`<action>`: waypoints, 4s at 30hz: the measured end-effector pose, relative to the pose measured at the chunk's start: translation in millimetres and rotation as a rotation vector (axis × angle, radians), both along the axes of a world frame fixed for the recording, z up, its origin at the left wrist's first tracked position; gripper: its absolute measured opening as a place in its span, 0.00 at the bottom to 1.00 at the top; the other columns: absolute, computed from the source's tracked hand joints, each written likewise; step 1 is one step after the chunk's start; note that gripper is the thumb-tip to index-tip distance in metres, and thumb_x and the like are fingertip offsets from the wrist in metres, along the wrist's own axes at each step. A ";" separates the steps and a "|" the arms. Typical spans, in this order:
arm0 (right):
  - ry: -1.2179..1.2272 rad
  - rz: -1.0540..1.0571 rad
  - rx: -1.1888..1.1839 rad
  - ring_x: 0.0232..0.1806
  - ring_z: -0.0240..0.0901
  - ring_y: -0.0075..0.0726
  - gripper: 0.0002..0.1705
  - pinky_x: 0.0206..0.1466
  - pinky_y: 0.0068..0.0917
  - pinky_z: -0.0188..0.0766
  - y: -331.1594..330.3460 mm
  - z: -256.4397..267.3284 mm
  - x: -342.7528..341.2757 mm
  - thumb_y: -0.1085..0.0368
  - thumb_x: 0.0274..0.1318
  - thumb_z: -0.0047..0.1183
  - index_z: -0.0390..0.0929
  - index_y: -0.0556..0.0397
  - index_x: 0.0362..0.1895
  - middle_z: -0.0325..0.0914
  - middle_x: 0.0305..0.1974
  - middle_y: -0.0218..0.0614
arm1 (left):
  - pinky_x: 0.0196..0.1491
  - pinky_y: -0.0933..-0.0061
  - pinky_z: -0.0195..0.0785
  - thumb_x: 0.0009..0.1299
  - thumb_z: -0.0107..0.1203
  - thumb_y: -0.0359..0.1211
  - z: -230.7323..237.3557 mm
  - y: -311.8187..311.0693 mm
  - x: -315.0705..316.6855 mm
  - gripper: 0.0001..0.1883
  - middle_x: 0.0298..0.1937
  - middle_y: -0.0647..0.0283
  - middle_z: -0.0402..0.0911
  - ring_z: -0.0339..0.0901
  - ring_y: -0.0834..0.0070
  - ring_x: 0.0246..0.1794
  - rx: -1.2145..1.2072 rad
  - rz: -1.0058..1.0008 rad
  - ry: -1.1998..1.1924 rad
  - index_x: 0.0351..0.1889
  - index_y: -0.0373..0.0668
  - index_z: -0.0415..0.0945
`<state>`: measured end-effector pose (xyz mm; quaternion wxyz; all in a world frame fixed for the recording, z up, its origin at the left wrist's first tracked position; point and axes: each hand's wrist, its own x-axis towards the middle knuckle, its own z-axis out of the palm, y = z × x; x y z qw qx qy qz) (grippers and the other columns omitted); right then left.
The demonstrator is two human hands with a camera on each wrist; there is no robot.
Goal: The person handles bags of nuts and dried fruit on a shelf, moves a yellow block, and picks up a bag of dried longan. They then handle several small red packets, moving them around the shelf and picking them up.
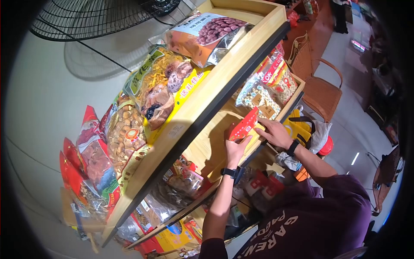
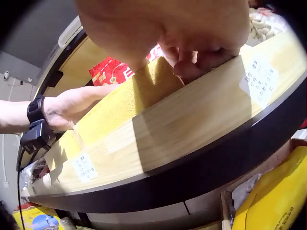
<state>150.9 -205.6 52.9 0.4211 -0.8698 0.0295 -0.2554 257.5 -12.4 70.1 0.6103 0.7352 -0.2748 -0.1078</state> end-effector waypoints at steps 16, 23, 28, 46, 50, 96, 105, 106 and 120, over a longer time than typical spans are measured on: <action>0.623 0.378 0.203 0.49 0.83 0.49 0.30 0.54 0.41 0.77 53.6 -249.9 -105.4 0.47 0.61 0.62 0.76 0.50 0.60 0.85 0.48 0.45 | 0.51 0.69 0.76 0.64 0.70 0.24 -49.1 124.9 -206.2 0.26 0.52 0.57 0.78 0.81 0.69 0.47 0.228 0.342 -0.207 0.60 0.40 0.73; 0.937 0.457 -0.162 0.65 0.76 0.59 0.53 0.70 0.48 0.68 84.2 -352.3 -107.8 0.28 0.50 0.63 0.72 0.55 0.69 0.81 0.60 0.54 | 0.49 0.69 0.77 0.69 0.65 0.27 -95.6 179.7 -296.6 0.12 0.45 0.58 0.83 0.84 0.66 0.45 0.468 0.345 -0.006 0.49 0.40 0.81; 1.059 0.447 0.094 0.64 0.76 0.59 0.54 0.70 0.46 0.68 89.5 -360.6 -110.7 0.30 0.49 0.64 0.70 0.56 0.70 0.80 0.60 0.57 | 0.50 0.68 0.77 0.70 0.64 0.27 -117.7 193.6 -336.7 0.11 0.47 0.58 0.83 0.85 0.65 0.47 0.436 0.383 0.142 0.50 0.40 0.81; 0.697 1.059 -0.102 0.47 0.84 0.53 0.23 0.51 0.46 0.77 152.7 -292.7 -95.0 0.47 0.60 0.58 0.84 0.41 0.55 0.87 0.45 0.45 | 0.52 0.69 0.78 0.72 0.65 0.32 -129.9 213.4 -325.6 0.15 0.50 0.60 0.87 0.86 0.70 0.48 0.402 0.468 0.340 0.56 0.42 0.81; 0.586 1.152 -0.171 0.42 0.84 0.54 0.22 0.46 0.46 0.78 156.9 -233.5 -99.4 0.48 0.62 0.57 0.83 0.37 0.58 0.87 0.40 0.44 | 0.53 0.69 0.78 0.70 0.68 0.32 -134.9 223.3 -314.4 0.20 0.53 0.60 0.86 0.85 0.72 0.51 0.430 0.415 0.445 0.59 0.41 0.79; 0.261 0.895 -0.229 0.46 0.85 0.51 0.35 0.48 0.42 0.80 126.2 -38.0 -66.1 0.48 0.53 0.69 0.77 0.43 0.64 0.86 0.50 0.44 | 0.59 0.61 0.76 0.70 0.70 0.37 -62.6 173.1 -232.5 0.24 0.55 0.55 0.86 0.84 0.62 0.56 0.293 0.371 -0.084 0.61 0.38 0.79; -0.143 0.580 0.210 0.54 0.85 0.40 0.34 0.56 0.34 0.80 80.6 41.2 -42.3 0.61 0.54 0.75 0.77 0.55 0.63 0.85 0.55 0.41 | 0.68 0.54 0.66 0.73 0.65 0.36 27.6 115.3 -162.7 0.23 0.64 0.43 0.75 0.73 0.46 0.65 0.200 0.456 -0.479 0.63 0.35 0.75; -0.171 0.569 0.217 0.54 0.85 0.39 0.33 0.57 0.34 0.80 72.6 57.7 -38.0 0.62 0.54 0.74 0.77 0.56 0.63 0.85 0.56 0.41 | 0.68 0.52 0.66 0.75 0.62 0.36 45.3 104.1 -158.7 0.23 0.64 0.42 0.74 0.72 0.44 0.65 0.196 0.434 -0.459 0.64 0.35 0.74; 0.033 0.500 0.299 0.46 0.84 0.34 0.23 0.49 0.31 0.81 -17.3 78.7 59.6 0.75 0.61 0.64 0.75 0.60 0.60 0.83 0.51 0.45 | 0.56 0.56 0.72 0.80 0.54 0.44 69.2 22.4 -55.1 0.20 0.51 0.49 0.83 0.80 0.54 0.53 0.216 0.335 -0.333 0.60 0.39 0.77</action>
